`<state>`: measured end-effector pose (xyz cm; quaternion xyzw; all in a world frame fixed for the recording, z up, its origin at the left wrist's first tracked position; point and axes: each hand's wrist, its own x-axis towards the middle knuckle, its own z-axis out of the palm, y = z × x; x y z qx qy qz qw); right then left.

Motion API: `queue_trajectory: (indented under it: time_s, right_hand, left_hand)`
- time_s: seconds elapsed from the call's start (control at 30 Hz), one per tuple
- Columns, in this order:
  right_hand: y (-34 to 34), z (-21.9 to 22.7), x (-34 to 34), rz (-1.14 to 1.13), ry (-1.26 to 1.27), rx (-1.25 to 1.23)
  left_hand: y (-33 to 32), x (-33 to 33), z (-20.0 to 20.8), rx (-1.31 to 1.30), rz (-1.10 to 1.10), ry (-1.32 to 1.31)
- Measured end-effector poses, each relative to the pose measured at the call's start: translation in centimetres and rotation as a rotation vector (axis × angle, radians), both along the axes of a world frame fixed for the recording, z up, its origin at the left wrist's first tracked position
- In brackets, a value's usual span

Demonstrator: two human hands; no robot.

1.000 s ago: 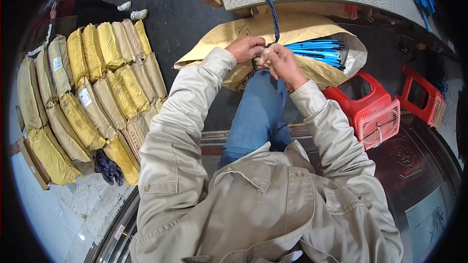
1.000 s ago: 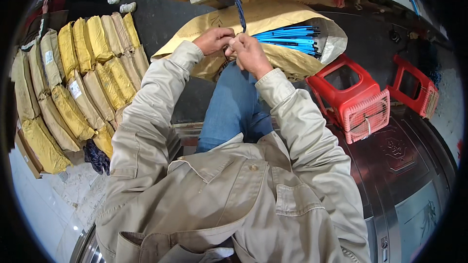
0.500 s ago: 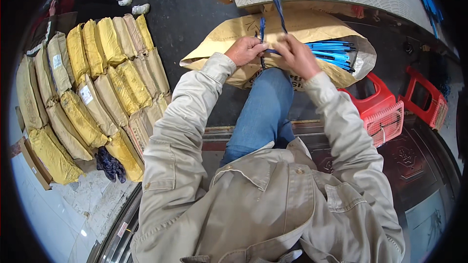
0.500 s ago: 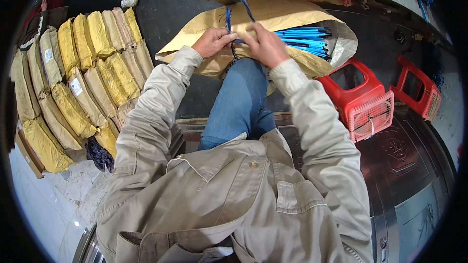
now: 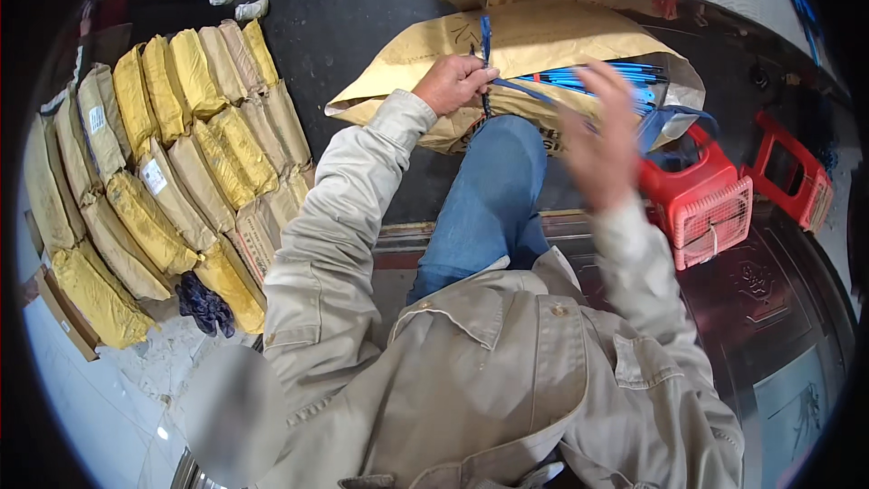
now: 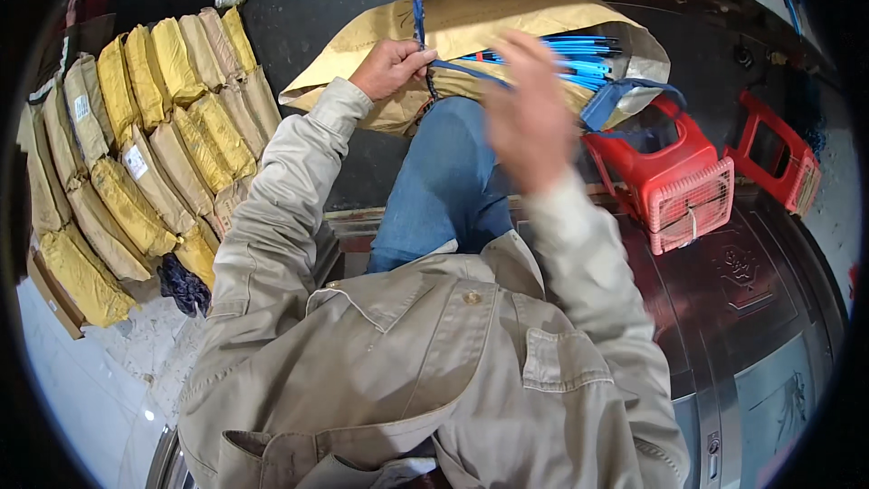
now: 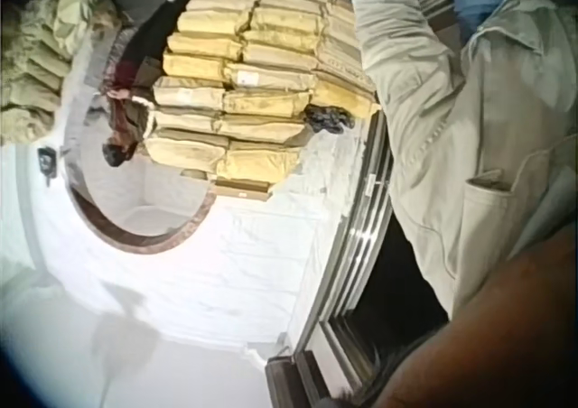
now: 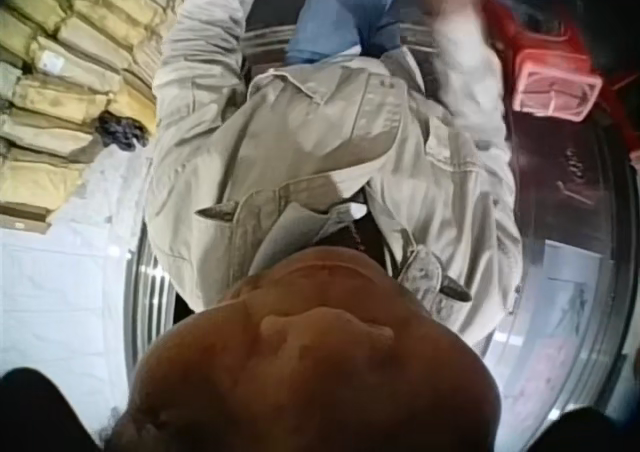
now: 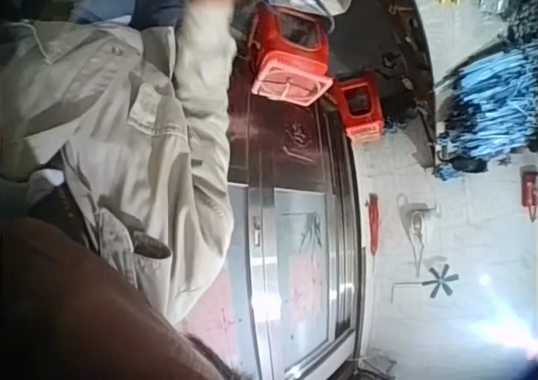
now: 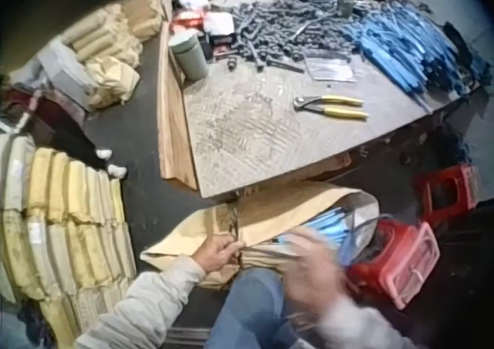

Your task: The person ties up a large industrial sack filled with plastic components using a binding strap, then moves the sack to a storage area by hand.

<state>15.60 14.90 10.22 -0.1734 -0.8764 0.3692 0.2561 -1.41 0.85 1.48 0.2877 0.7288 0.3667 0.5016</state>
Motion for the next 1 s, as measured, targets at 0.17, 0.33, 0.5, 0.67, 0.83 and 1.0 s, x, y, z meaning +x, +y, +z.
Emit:
queue_trajectory:
  time_s: [0.17,0.33,0.5,0.67,0.83,1.0]
  right_hand:
    - [-4.6,-8.9,-4.7,-0.035,-0.169,-0.411]
    - [-4.4,-11.1,-4.5,-0.088,-0.119,-0.996]
    - [-4.9,-10.0,-5.4,-0.125,-0.035,-1.214]
    - [-3.9,-11.1,-4.9,-0.051,-0.118,-1.273]
    - [-3.9,-11.1,-4.6,-0.063,-0.241,-1.046]
    - [-3.9,-11.5,-5.1,-0.123,-0.266,-0.886]
  left_hand:
    - [-0.1,0.3,-2.3,0.079,-0.041,0.15]
    - [0.5,0.5,-0.4,0.11,0.042,0.216]
    - [0.0,0.7,-0.2,0.115,0.106,0.132]
    - [-0.9,0.9,-0.3,0.244,0.174,0.097]
    - [-0.6,1.2,1.0,0.2,0.051,0.449]
    - [-1.3,1.9,-0.4,0.266,-0.045,0.725]
